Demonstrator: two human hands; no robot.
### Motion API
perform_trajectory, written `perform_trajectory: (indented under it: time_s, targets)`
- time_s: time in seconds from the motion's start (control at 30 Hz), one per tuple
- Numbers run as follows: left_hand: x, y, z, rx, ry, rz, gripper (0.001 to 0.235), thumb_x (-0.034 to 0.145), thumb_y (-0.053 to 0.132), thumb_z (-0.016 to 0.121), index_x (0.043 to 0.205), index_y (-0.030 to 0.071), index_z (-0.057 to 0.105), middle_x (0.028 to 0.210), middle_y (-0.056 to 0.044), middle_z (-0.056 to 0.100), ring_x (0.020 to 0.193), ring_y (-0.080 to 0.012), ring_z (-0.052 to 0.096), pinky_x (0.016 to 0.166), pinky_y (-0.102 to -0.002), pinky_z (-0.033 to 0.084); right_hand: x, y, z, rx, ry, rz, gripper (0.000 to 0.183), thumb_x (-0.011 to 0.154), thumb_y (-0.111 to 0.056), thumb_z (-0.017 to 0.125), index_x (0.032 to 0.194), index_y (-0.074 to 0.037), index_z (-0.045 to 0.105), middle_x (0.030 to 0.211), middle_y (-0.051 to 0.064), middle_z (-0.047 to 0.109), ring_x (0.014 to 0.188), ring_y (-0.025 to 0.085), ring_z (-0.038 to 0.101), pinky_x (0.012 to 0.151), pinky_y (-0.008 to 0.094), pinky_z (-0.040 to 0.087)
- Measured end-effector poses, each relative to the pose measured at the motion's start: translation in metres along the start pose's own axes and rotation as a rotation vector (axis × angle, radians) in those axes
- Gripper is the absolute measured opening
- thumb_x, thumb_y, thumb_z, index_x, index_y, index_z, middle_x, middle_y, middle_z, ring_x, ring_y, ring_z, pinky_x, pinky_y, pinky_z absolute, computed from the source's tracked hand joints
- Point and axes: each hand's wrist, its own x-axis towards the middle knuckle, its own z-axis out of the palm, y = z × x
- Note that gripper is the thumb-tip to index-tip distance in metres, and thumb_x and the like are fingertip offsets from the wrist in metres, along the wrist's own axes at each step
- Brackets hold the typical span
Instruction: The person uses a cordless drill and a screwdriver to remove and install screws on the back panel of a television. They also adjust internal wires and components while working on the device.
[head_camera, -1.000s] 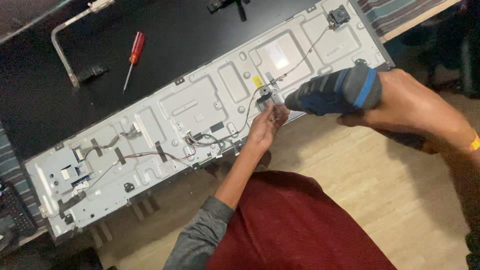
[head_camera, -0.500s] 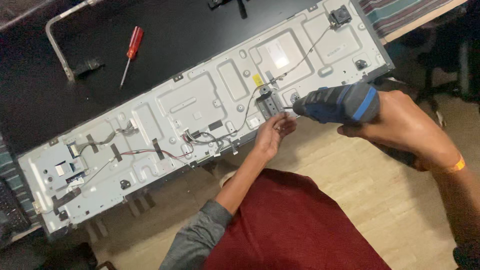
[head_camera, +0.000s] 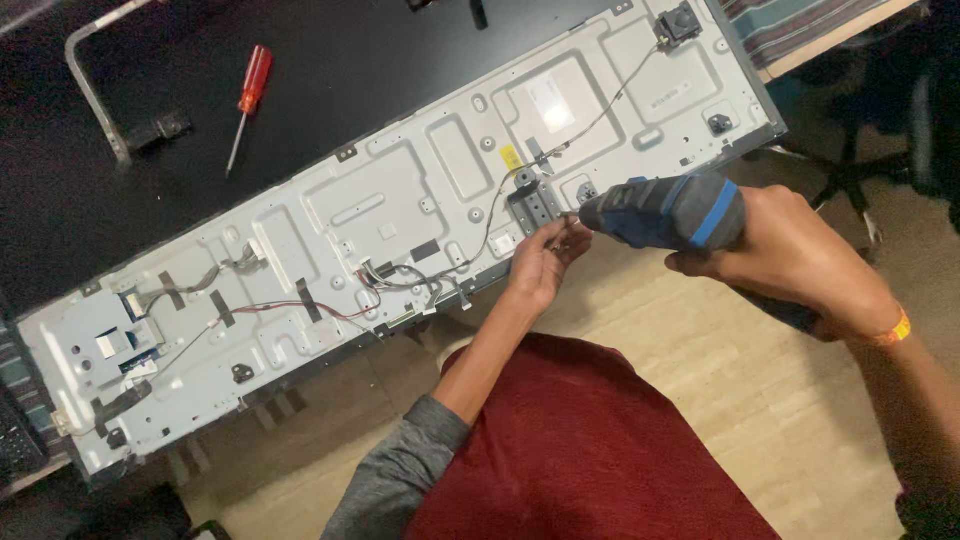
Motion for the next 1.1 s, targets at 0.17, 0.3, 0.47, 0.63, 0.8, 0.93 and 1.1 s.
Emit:
perform_trajectory:
  time_s: [0.17,0.3,0.47,0.63,0.8,0.93,1.1]
  targets:
    - [0.000,0.001,-0.001,-0.031,0.017,0.021,0.022,0.098,0.010,0.060,0.109,-0.008,0.066,0.099,-0.016,0.072,0.094,-0.0292,0.071,0.094,-0.044,0.059,-0.001,0.001,-0.001,0.007,0.012,-0.027,0.050,0.068,-0.037,0.091,0.103,-0.006,0.074,0.084,0.017,0.077,0.071,0.031,0.076,0.069,0.043,0.058]
    - [-0.001,0.002,-0.002,-0.033,0.003,0.007,0.021,0.101,0.009,0.058,0.111,-0.007,0.066,0.102,-0.015,0.070,0.096,-0.0286,0.069,0.094,-0.045,0.058,0.003,0.001,-0.001,-0.055,-0.016,-0.016,0.051,0.069,-0.037,0.093,0.103,-0.004,0.073,0.083,0.018,0.076,0.071,0.033,0.074,0.069,0.044,0.058]
    - [-0.001,-0.001,-0.003,0.031,0.040,0.016,0.022,0.096,0.007,0.056,0.111,-0.006,0.067,0.102,-0.015,0.070,0.098,-0.0285,0.068,0.099,-0.044,0.057,0.005,-0.006,-0.003,-0.066,-0.054,0.038,0.050,0.070,-0.034,0.091,0.108,-0.007,0.072,0.080,0.018,0.077,0.070,0.032,0.072,0.067,0.043,0.059]
    - [0.001,0.000,-0.004,0.010,0.027,0.021,0.020,0.101,0.011,0.058,0.110,-0.005,0.066,0.101,-0.015,0.069,0.097,-0.0296,0.068,0.099,-0.045,0.056,0.026,-0.020,-0.016,-0.403,-0.097,-0.153,0.068,0.070,-0.032,0.090,0.133,-0.021,0.066,0.087,0.012,0.079,0.073,0.029,0.076,0.070,0.040,0.059]
    - [-0.009,0.014,-0.001,0.095,-0.038,0.015,0.024,0.106,0.016,0.055,0.111,-0.005,0.066,0.106,-0.020,0.072,0.099,-0.0295,0.069,0.096,-0.043,0.056,0.066,-0.031,-0.023,-0.580,-0.315,0.086,0.063,0.083,-0.038,0.082,0.140,-0.032,0.054,0.089,0.010,0.079,0.075,0.027,0.080,0.073,0.038,0.063]
    - [-0.026,0.018,-0.001,0.107,0.023,0.043,0.032,0.105,0.021,0.050,0.114,-0.005,0.067,0.104,-0.019,0.072,0.094,-0.0305,0.070,0.089,-0.045,0.058,0.085,-0.029,-0.023,-0.452,-0.244,0.102,0.046,0.075,-0.037,0.090,0.112,-0.015,0.078,0.089,0.012,0.081,0.083,0.029,0.080,0.080,0.044,0.062]
    - [-0.031,0.018,-0.011,0.126,0.006,0.154,0.030,0.105,0.018,0.053,0.115,-0.007,0.066,0.106,-0.020,0.071,0.094,-0.0315,0.070,0.090,-0.047,0.059,0.088,-0.025,-0.027,-0.493,-0.241,0.068,0.050,0.073,-0.042,0.091,0.111,-0.013,0.076,0.093,0.013,0.079,0.083,0.030,0.080,0.083,0.044,0.063]
